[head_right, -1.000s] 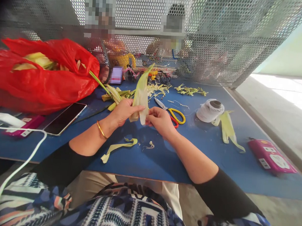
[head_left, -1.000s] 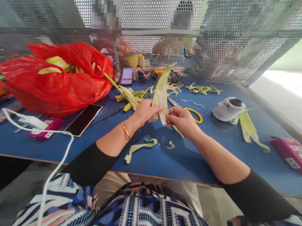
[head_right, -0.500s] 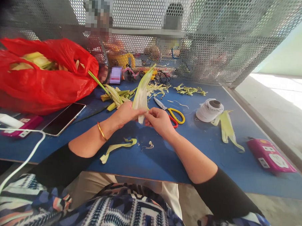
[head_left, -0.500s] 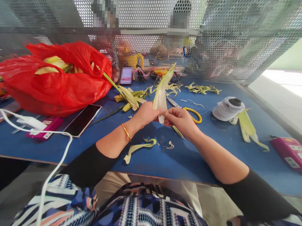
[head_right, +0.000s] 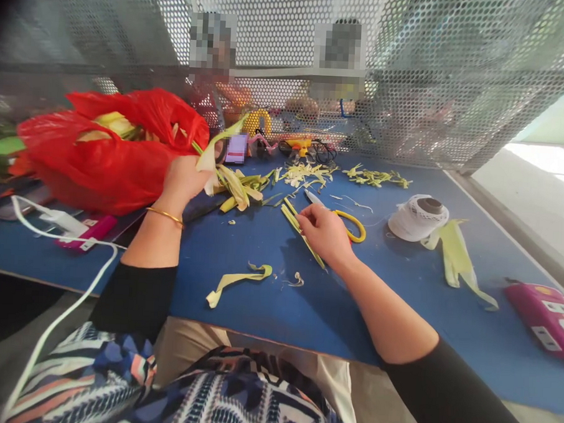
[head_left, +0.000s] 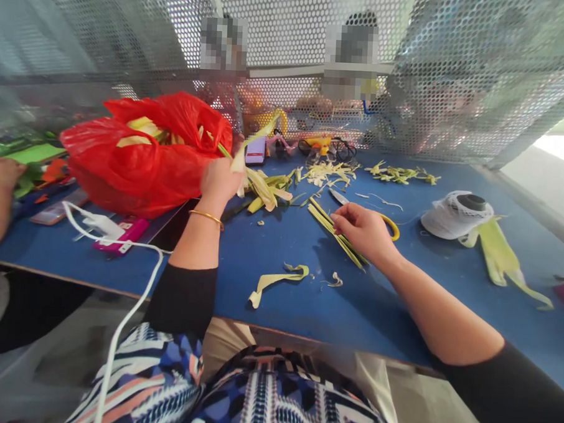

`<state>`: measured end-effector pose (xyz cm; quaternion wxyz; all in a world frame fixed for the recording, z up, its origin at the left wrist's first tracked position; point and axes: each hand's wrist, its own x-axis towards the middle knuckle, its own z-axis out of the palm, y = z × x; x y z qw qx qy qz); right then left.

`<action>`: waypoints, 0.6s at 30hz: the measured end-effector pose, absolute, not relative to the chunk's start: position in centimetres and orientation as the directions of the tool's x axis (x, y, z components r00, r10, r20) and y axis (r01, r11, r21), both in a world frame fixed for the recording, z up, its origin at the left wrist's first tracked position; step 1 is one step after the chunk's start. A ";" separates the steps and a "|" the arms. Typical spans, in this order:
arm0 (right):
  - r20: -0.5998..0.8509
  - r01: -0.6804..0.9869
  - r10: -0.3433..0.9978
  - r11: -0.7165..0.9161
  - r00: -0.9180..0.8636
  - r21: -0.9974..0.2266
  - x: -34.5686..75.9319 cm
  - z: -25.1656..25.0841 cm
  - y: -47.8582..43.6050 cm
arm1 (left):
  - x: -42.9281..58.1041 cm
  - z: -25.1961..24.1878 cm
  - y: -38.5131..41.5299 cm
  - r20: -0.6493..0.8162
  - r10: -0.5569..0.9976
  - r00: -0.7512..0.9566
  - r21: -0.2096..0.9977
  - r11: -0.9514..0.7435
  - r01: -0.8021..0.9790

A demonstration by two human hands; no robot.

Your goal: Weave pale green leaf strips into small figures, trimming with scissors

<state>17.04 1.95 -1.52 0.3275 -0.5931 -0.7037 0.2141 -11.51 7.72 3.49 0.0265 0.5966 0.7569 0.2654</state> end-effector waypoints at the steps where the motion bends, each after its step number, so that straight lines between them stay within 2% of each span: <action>1: 0.233 0.775 0.968 0.218 -0.093 -0.593 17.0 -1.6 1.9 | -12.2 3.5 7.8 0.243 0.909 -0.338 0.381 0.230 0.895; 4: 0.286 0.911 0.948 0.239 -0.142 -0.338 16.9 -1.7 1.7 | -12.9 3.2 8.0 0.196 0.895 -0.400 0.326 0.325 0.888; 6: 0.278 0.933 0.946 0.241 -0.165 -0.268 16.9 -1.9 1.6 | -13.0 3.1 8.1 0.231 0.882 -0.411 0.338 0.323 0.884; 9: 0.249 0.933 0.950 0.254 -0.190 -0.254 16.8 -2.0 1.6 | -12.9 3.1 8.1 0.252 0.873 -0.418 0.334 0.327 0.884; 13: 0.221 0.933 0.954 0.255 -0.201 -0.254 16.8 -2.0 1.6 | -12.9 2.9 8.1 0.182 0.905 -0.384 0.290 0.324 0.900; 18: 0.270 0.899 0.936 0.306 -0.225 -0.313 17.0 -1.9 1.6 | -12.6 2.3 8.3 0.212 0.899 -0.384 0.282 0.320 0.904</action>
